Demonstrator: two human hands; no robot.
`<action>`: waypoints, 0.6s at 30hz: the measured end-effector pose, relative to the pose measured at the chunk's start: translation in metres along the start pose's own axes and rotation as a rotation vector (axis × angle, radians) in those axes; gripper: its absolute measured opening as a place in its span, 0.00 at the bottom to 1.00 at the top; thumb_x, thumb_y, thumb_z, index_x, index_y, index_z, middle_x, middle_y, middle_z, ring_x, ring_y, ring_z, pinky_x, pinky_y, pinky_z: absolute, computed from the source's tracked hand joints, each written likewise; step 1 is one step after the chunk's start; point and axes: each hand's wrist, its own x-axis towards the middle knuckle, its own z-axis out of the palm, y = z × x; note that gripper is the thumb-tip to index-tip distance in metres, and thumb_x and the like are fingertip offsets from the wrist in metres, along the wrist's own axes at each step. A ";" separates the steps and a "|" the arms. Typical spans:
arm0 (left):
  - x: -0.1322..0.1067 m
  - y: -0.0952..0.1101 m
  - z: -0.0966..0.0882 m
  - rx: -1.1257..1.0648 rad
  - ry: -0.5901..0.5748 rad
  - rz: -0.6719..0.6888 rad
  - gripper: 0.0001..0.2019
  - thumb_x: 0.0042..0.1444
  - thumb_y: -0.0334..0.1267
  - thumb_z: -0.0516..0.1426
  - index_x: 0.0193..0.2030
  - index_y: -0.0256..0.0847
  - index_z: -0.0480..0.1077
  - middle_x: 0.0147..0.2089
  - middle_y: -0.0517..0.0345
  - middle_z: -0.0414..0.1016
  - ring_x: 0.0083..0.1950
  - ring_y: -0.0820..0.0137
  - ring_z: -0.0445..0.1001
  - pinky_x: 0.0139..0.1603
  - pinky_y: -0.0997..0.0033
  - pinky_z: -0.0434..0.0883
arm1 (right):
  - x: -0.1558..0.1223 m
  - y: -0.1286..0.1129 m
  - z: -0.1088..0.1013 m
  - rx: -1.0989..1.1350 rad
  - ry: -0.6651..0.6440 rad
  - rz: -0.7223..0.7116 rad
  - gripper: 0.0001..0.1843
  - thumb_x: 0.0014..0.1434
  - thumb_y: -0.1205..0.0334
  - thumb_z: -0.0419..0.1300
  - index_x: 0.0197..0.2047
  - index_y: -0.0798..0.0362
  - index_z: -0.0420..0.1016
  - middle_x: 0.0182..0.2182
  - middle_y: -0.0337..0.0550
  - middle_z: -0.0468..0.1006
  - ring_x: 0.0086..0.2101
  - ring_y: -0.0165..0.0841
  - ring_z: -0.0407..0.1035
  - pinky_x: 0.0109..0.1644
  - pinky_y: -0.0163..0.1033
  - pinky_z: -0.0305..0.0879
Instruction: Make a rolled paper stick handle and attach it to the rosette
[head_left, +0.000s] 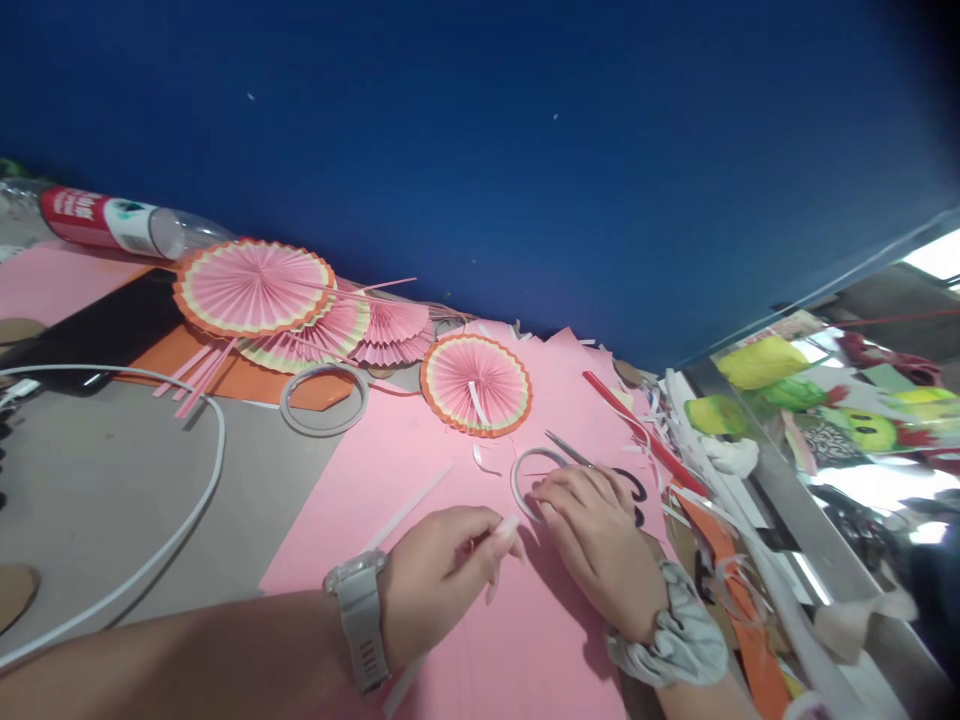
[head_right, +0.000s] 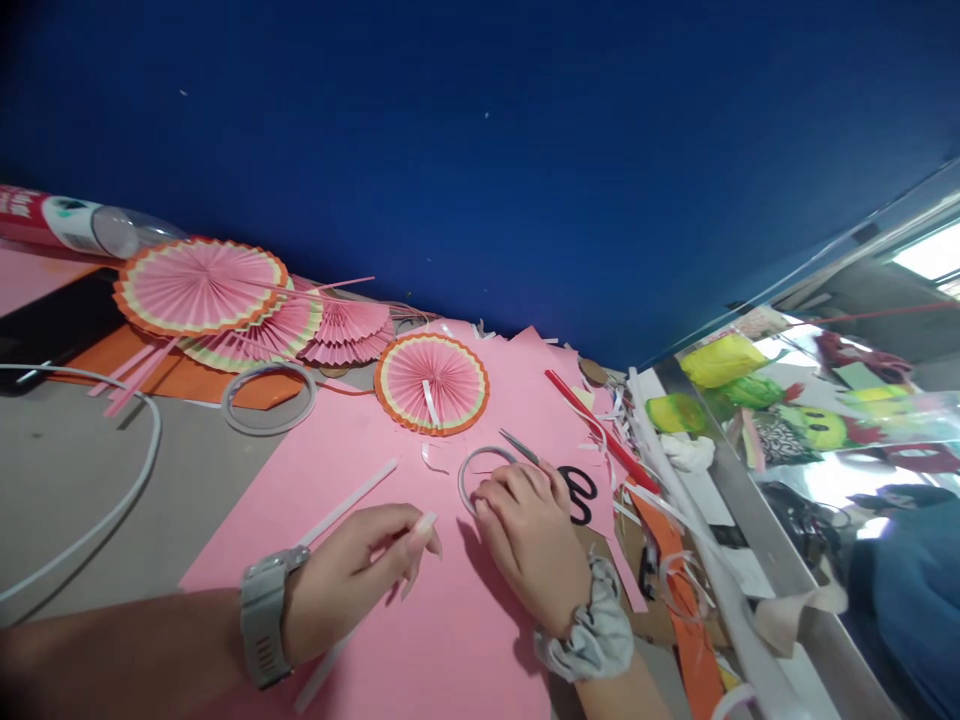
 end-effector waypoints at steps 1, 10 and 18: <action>0.000 0.001 0.000 0.016 -0.011 -0.016 0.17 0.65 0.42 0.44 0.31 0.38 0.67 0.24 0.63 0.64 0.25 0.76 0.65 0.27 0.77 0.63 | -0.001 -0.003 0.000 0.069 0.019 -0.026 0.17 0.65 0.56 0.41 0.40 0.51 0.68 0.38 0.46 0.71 0.43 0.40 0.62 0.53 0.53 0.51; 0.004 0.002 -0.002 0.155 -0.065 -0.024 0.15 0.61 0.32 0.47 0.23 0.37 0.62 0.24 0.63 0.66 0.29 0.76 0.66 0.35 0.78 0.62 | 0.011 -0.032 0.008 0.603 -0.075 -0.069 0.15 0.64 0.61 0.47 0.25 0.52 0.58 0.24 0.38 0.63 0.29 0.31 0.59 0.35 0.37 0.58; 0.005 -0.004 0.003 0.007 -0.144 -0.246 0.16 0.64 0.41 0.44 0.31 0.38 0.67 0.20 0.65 0.65 0.20 0.77 0.63 0.24 0.78 0.62 | 0.005 -0.009 0.013 0.666 0.189 0.145 0.15 0.65 0.61 0.47 0.26 0.52 0.60 0.23 0.36 0.61 0.25 0.29 0.59 0.29 0.35 0.58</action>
